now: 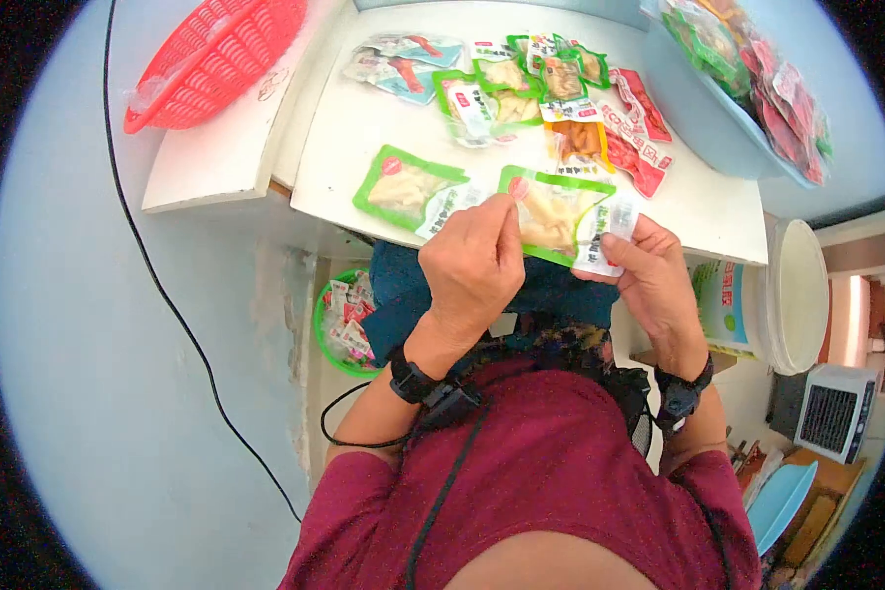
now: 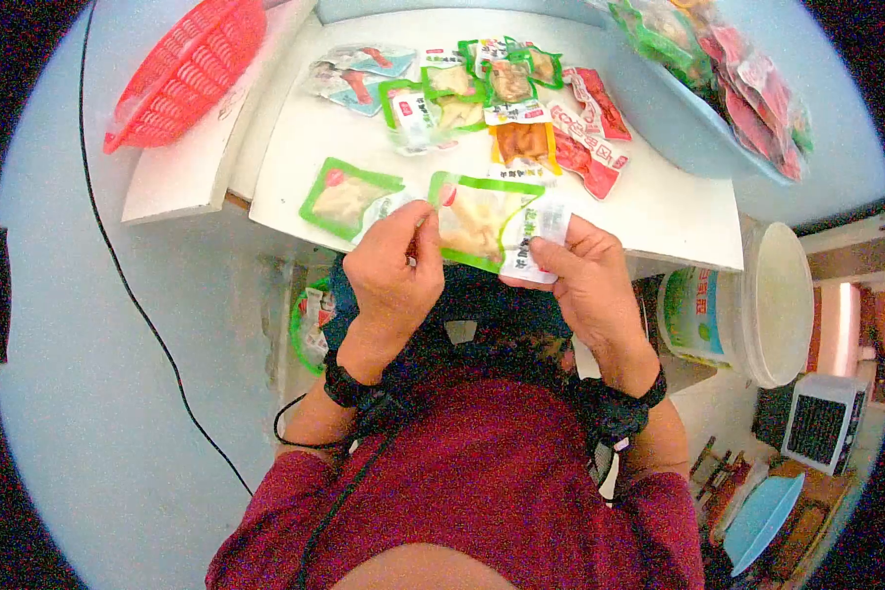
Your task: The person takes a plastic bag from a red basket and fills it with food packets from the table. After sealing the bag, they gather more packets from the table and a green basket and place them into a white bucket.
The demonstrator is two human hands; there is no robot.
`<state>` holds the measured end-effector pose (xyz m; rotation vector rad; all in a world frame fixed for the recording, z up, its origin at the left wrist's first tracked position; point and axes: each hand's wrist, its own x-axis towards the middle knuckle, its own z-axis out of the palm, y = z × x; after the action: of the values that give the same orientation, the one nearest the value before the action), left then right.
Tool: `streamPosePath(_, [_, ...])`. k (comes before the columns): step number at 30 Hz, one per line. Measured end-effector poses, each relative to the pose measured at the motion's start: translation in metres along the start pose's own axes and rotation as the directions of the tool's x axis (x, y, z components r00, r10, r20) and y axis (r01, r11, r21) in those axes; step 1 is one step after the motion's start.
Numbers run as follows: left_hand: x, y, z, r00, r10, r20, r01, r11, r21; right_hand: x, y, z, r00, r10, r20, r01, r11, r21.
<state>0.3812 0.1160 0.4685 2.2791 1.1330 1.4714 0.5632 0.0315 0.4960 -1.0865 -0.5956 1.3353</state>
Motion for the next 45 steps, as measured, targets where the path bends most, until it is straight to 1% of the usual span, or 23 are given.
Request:
streamPosePath(2, [0.0,0.003,-0.002,1.0,0.026,0.008,-0.026,0.999,0.02,0.008,0.006,0.008,1.0,0.002,0.009,-0.002,0.998,0.068])
streamPosePath(3, [0.001,0.003,-0.004,0.999,0.043,0.031,-0.044,0.999,0.03,0.012,0.007,0.012,0.999,0.026,0.024,-0.028,0.997,0.067])
streamPosePath(6, [0.0,0.006,-0.002,1.0,0.028,0.004,-0.028,1.0,-0.006,0.026,0.019,0.021,0.993,0.032,0.115,-0.052,0.983,0.177])
streamPosePath(9, [0.0,0.005,-0.002,1.0,0.018,0.015,-0.018,1.0,-0.005,0.039,0.023,0.038,0.984,0.057,0.169,-0.089,0.977,0.193])
streamPosePath(12, [-0.001,0.005,-0.002,0.998,0.053,-0.03,-0.054,0.998,-0.024,0.055,0.024,0.059,0.975,0.074,0.207,-0.118,0.971,0.209])
streamPosePath(14, [-0.003,0.007,-0.005,0.999,0.043,0.002,-0.043,0.999,-0.012,0.068,0.03,0.07,0.967,0.063,0.246,-0.127,0.959,0.254])
streamPosePath(15, [-0.004,0.007,-0.006,0.999,0.037,0.018,-0.037,0.999,-0.006,0.074,0.034,0.074,0.972,0.058,0.227,-0.115,0.962,0.246])
streamPosePath(17, [-0.006,0.005,-0.006,0.999,0.048,-0.003,-0.048,0.999,-0.022,0.084,0.043,0.077,0.982,0.05,0.184,-0.092,0.969,0.23])
streamPosePath(20, [-0.007,0.003,-0.008,0.999,0.052,-0.014,-0.053,0.998,-0.025,0.101,0.057,0.073,0.977,-0.064,0.205,0.037,0.99,0.134])
streamPosePath(23, [-0.009,0.002,-0.008,0.998,0.055,-0.013,-0.056,0.998,-0.03,0.108,0.067,0.071,0.959,-0.147,0.242,0.115,0.984,0.14])
streamPosePath(26, [-0.009,0.001,-0.01,0.998,0.058,-0.016,-0.058,0.998,-0.037,0.105,0.071,0.082,0.959,-0.276,0.066,0.282,0.955,-0.094])
streamPosePath(29, [-0.009,0.0,-0.012,0.998,0.054,-0.017,-0.055,0.998,-0.04,0.097,0.064,0.095,0.965,-0.263,0.018,0.263,0.963,-0.065])
streamPosePath(32, [-0.009,-0.002,-0.012,0.999,0.054,-0.009,-0.054,0.998,-0.038,0.098,0.057,0.086,0.984,-0.147,0.102,0.167,0.96,-0.223])
streamPosePath(35, [-0.009,-0.001,-0.013,1.0,0.022,0.003,-0.022,0.999,-0.033,0.109,0.064,0.08,0.954,-0.253,0.161,0.284,0.934,-0.216])
streamPosePath(36, [-0.009,-0.001,-0.013,1.0,0.006,0.007,-0.005,1.0,-0.03,0.11,0.066,0.08,0.966,-0.211,0.151,0.239,0.951,-0.196])
streamPosePath(38, [-0.01,-0.004,-0.012,1.0,0.018,-0.022,-0.019,1.0,-0.025,0.112,0.07,0.084,0.983,-0.126,0.133,0.146,0.978,-0.152])
streamPosePath(39, [-0.01,-0.006,-0.012,0.999,0.025,-0.035,-0.026,0.999,-0.022,0.111,0.069,0.087,0.987,-0.105,0.121,0.125,0.976,-0.178])
streamPosePath(41, [-0.011,-0.006,-0.014,1.0,-0.011,-0.025,0.011,1.0,-0.015,0.108,0.066,0.091,0.994,-0.063,0.093,0.083,0.971,-0.225])
streamPosePath(45, [-0.012,-0.009,-0.016,0.999,-0.035,-0.031,0.035,0.999,-0.029,0.109,0.07,0.089,0.992,-0.062,0.111,0.087,0.968,-0.237])
